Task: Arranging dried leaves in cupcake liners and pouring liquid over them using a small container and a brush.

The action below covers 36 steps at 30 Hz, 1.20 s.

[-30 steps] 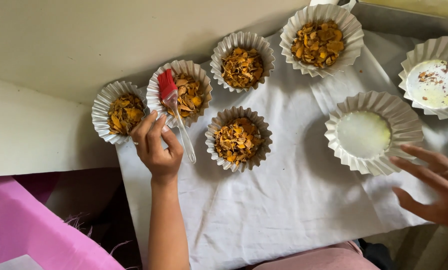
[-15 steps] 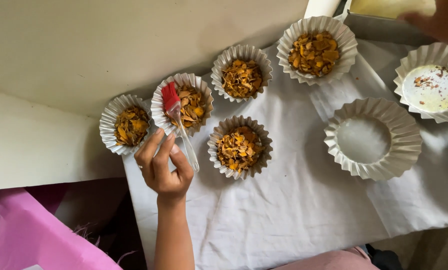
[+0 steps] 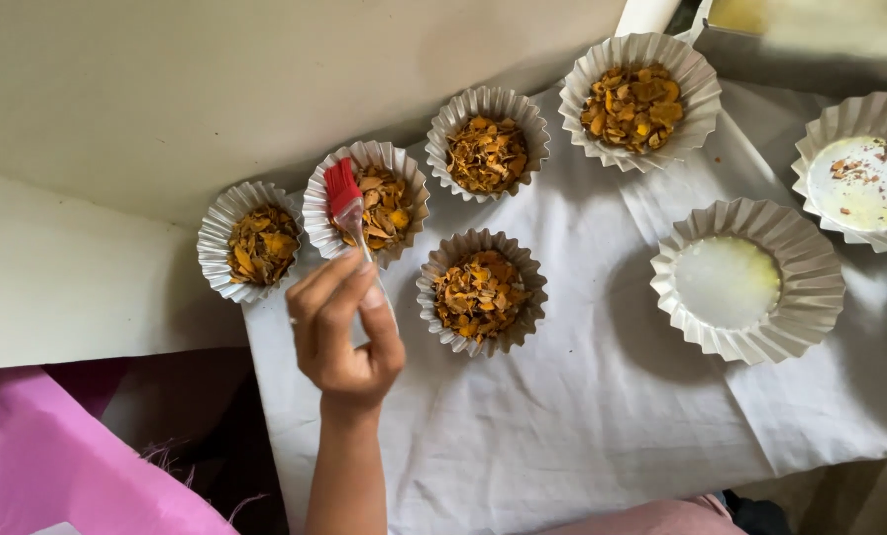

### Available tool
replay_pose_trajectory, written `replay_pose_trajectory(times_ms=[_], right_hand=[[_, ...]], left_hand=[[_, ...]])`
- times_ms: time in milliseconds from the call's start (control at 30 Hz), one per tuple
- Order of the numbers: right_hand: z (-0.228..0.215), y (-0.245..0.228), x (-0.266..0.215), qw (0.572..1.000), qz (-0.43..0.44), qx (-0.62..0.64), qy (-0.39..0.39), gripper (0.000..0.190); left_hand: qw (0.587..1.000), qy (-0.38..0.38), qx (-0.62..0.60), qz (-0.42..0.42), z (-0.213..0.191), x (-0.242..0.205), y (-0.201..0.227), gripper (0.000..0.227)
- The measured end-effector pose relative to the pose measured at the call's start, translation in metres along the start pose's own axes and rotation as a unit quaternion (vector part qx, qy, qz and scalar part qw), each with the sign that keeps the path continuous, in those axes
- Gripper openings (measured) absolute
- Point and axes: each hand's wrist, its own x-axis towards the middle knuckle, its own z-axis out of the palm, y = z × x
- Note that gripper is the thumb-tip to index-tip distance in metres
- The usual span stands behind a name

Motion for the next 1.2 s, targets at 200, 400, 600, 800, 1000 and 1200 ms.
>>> replay_pose_trajectory(times_ms=[200, 400, 600, 800, 1000, 1200], right_hand=[[0.089, -0.205, 0.132, 0.998, -0.022, 0.054, -0.037, 0.113], [0.156, -0.501, 0.165, 0.844, -0.016, 0.480, 0.238, 0.033], [0.193, -0.468, 0.140, 0.821, 0.026, 0.484, 0.301, 0.034], [0.171, -0.502, 0.136, 0.944, 0.199, -0.217, 0.152, 0.126], [0.182, -0.502, 0.157, 0.887, -0.286, -0.348, 0.101, 0.088], [0.192, -0.495, 0.167, 0.918, -0.285, -0.222, 0.163, 0.082]], left_hand=[[0.966, -0.180, -0.161, -0.092, -0.003, 0.040, 0.065, 0.019], [0.896, -0.293, -0.262, -0.207, 0.007, 0.037, 0.093, 0.061], [0.784, -0.292, -0.421, -0.351, -0.004, 0.038, 0.093, 0.017], [0.837, -0.314, -0.341, -0.292, -0.007, 0.039, 0.098, 0.021], [0.858, -0.334, -0.311, -0.234, -0.011, 0.038, 0.105, 0.015], [0.853, -0.331, -0.330, -0.232, -0.012, 0.044, 0.097, 0.042]])
